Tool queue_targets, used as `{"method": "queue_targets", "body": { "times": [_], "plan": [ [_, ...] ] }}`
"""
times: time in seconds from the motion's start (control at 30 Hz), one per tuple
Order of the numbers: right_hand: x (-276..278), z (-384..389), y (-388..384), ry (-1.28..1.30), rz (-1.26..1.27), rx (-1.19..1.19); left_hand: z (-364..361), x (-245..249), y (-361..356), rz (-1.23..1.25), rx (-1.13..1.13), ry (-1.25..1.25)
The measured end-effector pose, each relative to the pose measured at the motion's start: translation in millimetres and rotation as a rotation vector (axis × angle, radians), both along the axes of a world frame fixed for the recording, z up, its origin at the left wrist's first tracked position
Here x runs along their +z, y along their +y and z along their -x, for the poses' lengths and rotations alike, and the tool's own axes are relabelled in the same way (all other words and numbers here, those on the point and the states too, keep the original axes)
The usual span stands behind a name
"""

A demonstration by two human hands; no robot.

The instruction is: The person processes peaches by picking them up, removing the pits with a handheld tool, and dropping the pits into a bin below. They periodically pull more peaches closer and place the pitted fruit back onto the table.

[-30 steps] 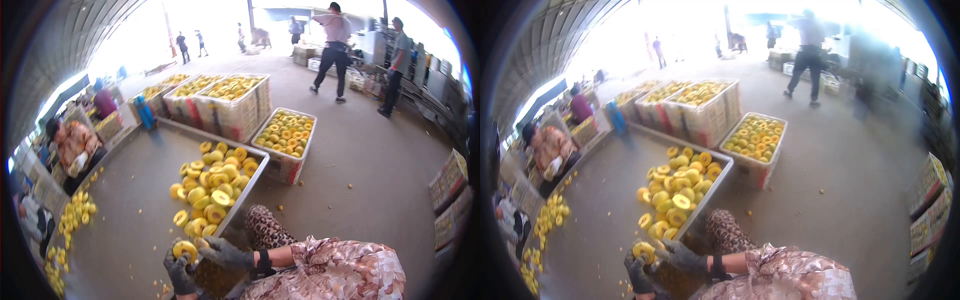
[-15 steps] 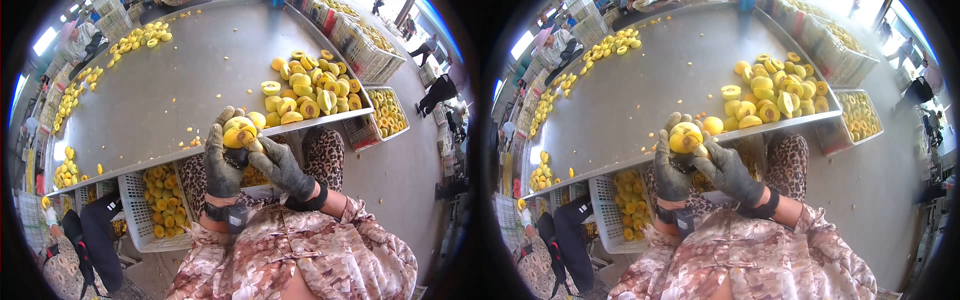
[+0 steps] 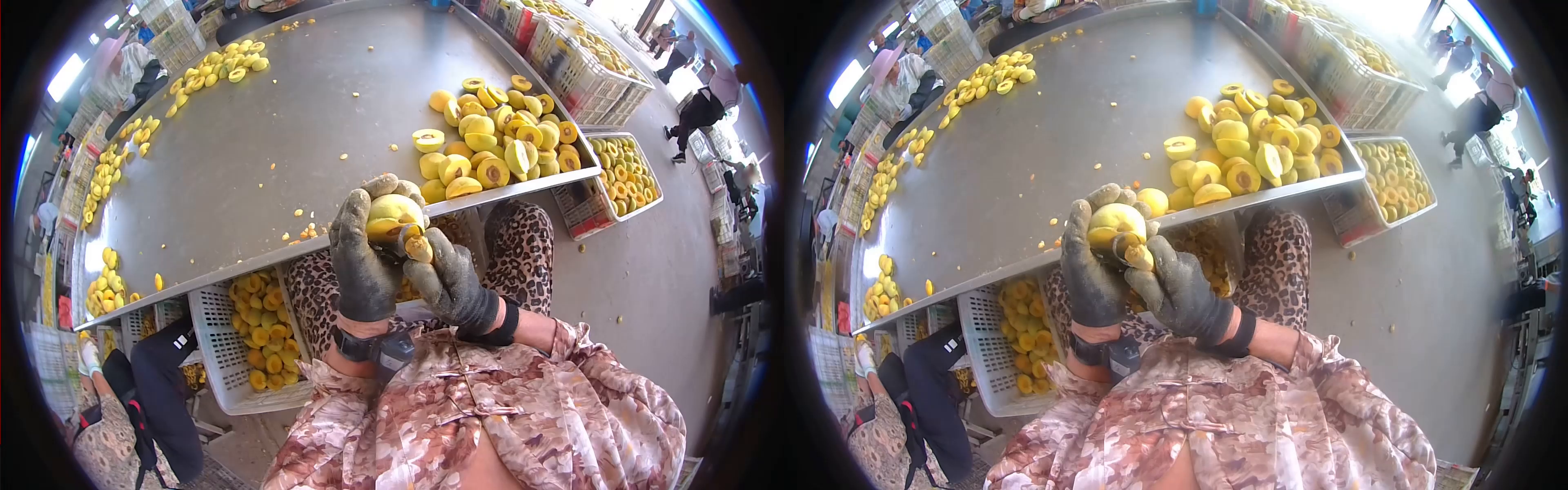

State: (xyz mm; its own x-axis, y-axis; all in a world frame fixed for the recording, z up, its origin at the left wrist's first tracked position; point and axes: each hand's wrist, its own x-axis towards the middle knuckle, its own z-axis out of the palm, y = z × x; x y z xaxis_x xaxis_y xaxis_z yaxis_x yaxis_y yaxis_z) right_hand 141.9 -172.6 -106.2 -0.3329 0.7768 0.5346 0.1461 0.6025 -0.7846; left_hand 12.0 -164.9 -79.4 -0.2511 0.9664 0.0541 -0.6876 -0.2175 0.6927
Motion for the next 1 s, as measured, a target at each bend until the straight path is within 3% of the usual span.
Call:
{"method": "queue_targets", "body": {
  "times": [0.33, 0.4, 0.47, 0.5, 0.57, 0.67, 0.77, 0.9, 1.0],
  "plan": [
    [-12, -5, 18, -0.082, 0.016, 0.051, -5, -2, 5, -0.021, 0.114, 0.116],
    [-20, -6, 21, -0.146, -0.175, 0.056, 1, -30, 6, -0.151, 0.389, 0.687],
    [-40, -8, 40, -0.162, -0.363, -0.003, -2, -17, 8, -0.139, 0.355, 0.481],
    [-56, -8, 49, -0.141, -0.43, -0.046, -5, -5, 4, -0.025, 0.113, 0.031],
    [-35, -9, 39, -0.205, -0.156, -0.021, -6, -18, 15, -0.091, 0.114, 0.022],
    [-40, -7, 29, -0.092, 0.126, 0.08, -8, -9, 9, -0.046, 0.125, 0.192],
    [-40, -14, 18, 0.054, 0.2, 0.151, -16, -11, 6, -0.045, 0.087, 0.296],
    [-49, -24, 15, 0.061, 0.271, 0.122, -27, -14, 7, -0.064, 0.07, 0.38],
    [-54, -25, 14, 0.118, 0.309, 0.139, -32, -8, 6, -0.071, 0.011, 0.327]
  ]
}}
